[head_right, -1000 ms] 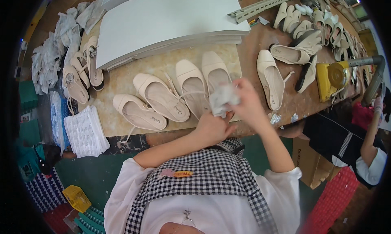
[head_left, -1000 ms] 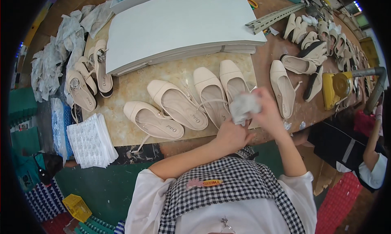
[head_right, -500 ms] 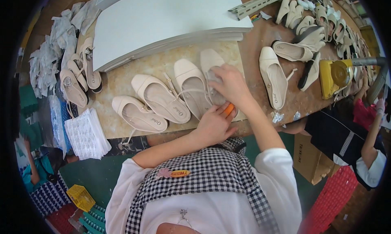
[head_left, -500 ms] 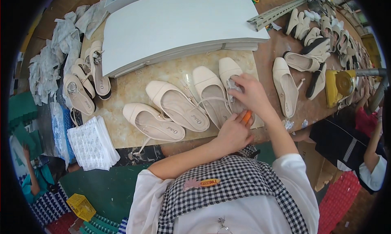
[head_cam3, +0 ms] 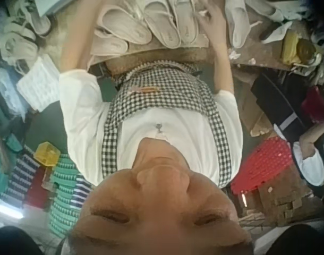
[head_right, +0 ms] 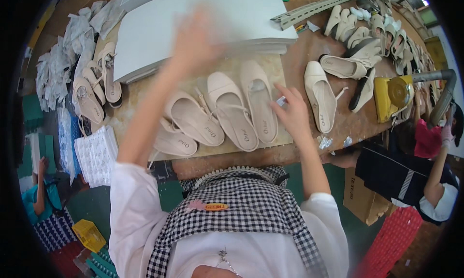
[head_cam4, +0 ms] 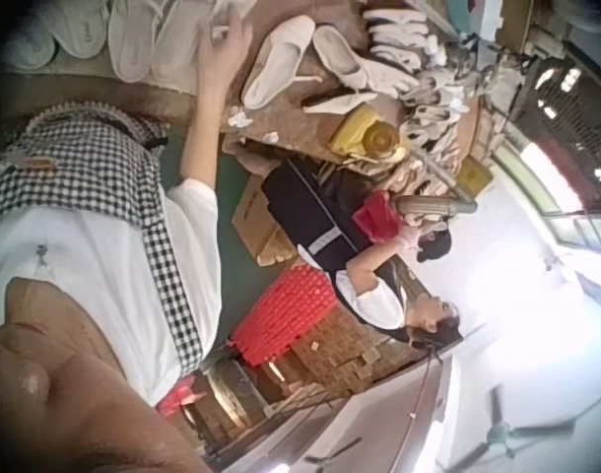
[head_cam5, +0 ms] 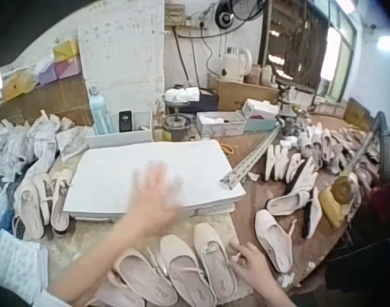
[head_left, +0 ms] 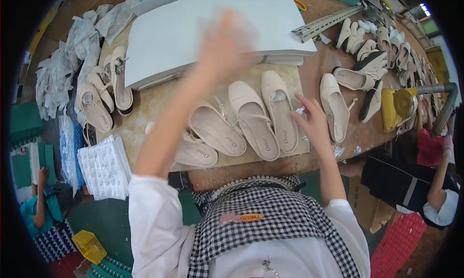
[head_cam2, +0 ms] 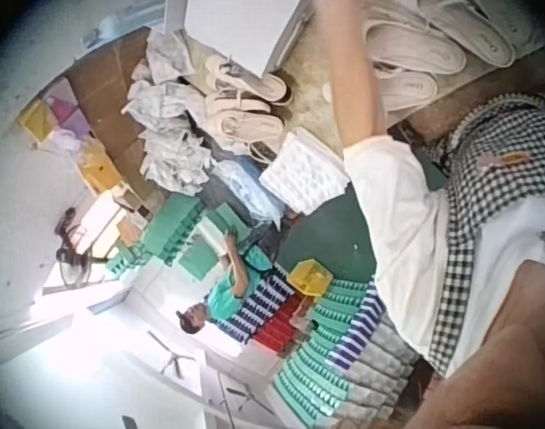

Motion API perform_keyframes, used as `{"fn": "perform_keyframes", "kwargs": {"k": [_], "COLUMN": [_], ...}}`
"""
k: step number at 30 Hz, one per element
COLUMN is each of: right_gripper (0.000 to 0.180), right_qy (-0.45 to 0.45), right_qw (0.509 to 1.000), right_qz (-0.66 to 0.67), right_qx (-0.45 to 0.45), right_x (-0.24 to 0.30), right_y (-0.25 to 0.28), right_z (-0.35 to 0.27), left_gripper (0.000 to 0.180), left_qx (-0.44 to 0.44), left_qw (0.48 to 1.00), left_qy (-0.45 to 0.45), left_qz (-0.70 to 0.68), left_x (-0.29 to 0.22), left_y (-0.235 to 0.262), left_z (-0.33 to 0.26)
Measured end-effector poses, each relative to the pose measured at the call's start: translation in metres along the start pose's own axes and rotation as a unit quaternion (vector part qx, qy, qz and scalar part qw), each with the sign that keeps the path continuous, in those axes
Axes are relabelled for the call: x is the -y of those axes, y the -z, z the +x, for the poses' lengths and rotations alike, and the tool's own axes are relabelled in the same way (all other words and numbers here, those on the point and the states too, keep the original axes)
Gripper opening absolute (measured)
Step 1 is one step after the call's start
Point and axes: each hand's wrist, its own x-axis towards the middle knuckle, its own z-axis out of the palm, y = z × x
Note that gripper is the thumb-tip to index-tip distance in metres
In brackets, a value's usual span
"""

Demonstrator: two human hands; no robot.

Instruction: Wiping shoes clean and packing them into protective bags.

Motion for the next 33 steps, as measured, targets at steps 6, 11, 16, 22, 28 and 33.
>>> {"fn": "perform_keyframes", "kwargs": {"k": [6, 11, 16, 22, 28, 33], "right_gripper": [0.043, 0.052, 0.050, 0.064, 0.065, 0.045], "right_qy": [-0.048, -0.220, -0.293, 0.130, -0.081, 0.200], "right_qw": [0.985, 0.751, 0.742, 0.976, 0.945, 0.962], "right_qz": [0.167, 0.619, 0.587, 0.153, 0.304, -0.076], "right_qx": [-0.020, -0.061, 0.140, 0.090, 0.087, 0.167], "right_x": [-0.009, 0.033, 0.062, 0.095, 0.057, 0.056], "right_y": [-0.003, -0.005, -0.012, -0.018, -0.012, -0.033], "right_z": [-0.050, -0.031, -0.070, -0.036, 0.022, -0.004], "left_gripper": [0.043, 0.009, 0.014, 0.024, 0.056, 0.066], "left_qx": [-0.008, 0.045, -0.119, -0.003, 0.094, 0.358], "left_qw": [0.973, 0.937, 0.838, 0.767, 0.781, 0.858], "left_qy": [0.226, -0.071, 0.042, 0.357, 0.306, 0.130], "left_qz": [-0.038, -0.339, -0.531, -0.533, -0.537, -0.344], "left_x": [0.065, -0.146, -0.120, -0.113, -0.111, -0.161], "left_y": [-0.014, 0.096, 0.100, 0.092, 0.055, 0.084], "left_z": [-0.018, -0.080, -0.085, -0.107, -0.111, -0.141]}}
